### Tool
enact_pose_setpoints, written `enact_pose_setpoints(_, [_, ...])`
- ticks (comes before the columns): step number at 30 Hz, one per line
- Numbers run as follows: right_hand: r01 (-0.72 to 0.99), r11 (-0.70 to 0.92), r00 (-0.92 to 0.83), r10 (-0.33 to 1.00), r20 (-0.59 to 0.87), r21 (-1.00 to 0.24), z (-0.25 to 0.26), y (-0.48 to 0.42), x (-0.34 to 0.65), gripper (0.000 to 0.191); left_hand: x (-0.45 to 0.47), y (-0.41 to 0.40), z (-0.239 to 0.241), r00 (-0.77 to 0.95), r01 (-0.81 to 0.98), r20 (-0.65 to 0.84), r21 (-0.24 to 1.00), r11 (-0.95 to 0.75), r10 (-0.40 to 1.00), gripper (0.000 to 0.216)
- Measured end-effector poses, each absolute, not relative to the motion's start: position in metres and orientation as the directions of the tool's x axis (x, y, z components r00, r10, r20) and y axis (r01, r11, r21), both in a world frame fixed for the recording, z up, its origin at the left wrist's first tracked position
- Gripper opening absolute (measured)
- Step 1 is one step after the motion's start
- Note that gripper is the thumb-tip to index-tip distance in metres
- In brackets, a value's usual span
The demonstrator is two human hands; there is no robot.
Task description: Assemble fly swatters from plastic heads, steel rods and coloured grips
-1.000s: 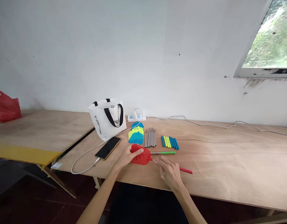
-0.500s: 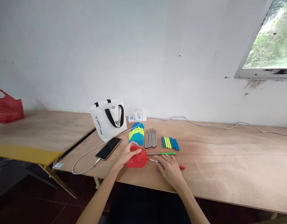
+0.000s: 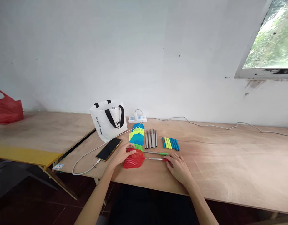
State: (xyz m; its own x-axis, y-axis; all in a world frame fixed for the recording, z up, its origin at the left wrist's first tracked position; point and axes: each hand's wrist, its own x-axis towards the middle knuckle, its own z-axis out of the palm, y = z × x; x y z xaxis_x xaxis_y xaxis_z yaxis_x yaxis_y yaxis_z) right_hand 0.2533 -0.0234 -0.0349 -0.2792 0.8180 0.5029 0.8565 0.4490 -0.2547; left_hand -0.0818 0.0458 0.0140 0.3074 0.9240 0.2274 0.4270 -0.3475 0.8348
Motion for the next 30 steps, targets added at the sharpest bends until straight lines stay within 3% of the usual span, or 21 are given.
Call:
enact_pose_setpoints(10, [0.861,0.436,-0.237,0.801,0.549,-0.264,-0.04,-0.023,0.244,0.03,-0.085,0.055,-0.005,0.234,0.711,0.352,0.574,-0.406,0.906,0.013])
enact_pose_setpoints(15, [0.835,0.415,-0.176,0.824,0.539,-0.361,-0.035,-0.021,0.255,0.029,-0.09,0.058,-0.009,0.252,0.713,0.361,0.558,-0.424,0.898,0.015])
enact_pose_setpoints(21, [0.834,0.253,0.034,0.863,0.503,-0.491,-0.046,-0.01,0.297,0.031,-0.096,0.062,-0.01,0.25,0.713,0.344,0.567,-0.413,0.905,0.025])
enact_pose_setpoints(30, [0.897,0.164,0.009,0.923,0.386,-0.411,-0.05,-0.014,0.301,0.032,-0.098,0.062,-0.006,0.165,0.825,0.215,0.505,-0.254,0.963,0.023])
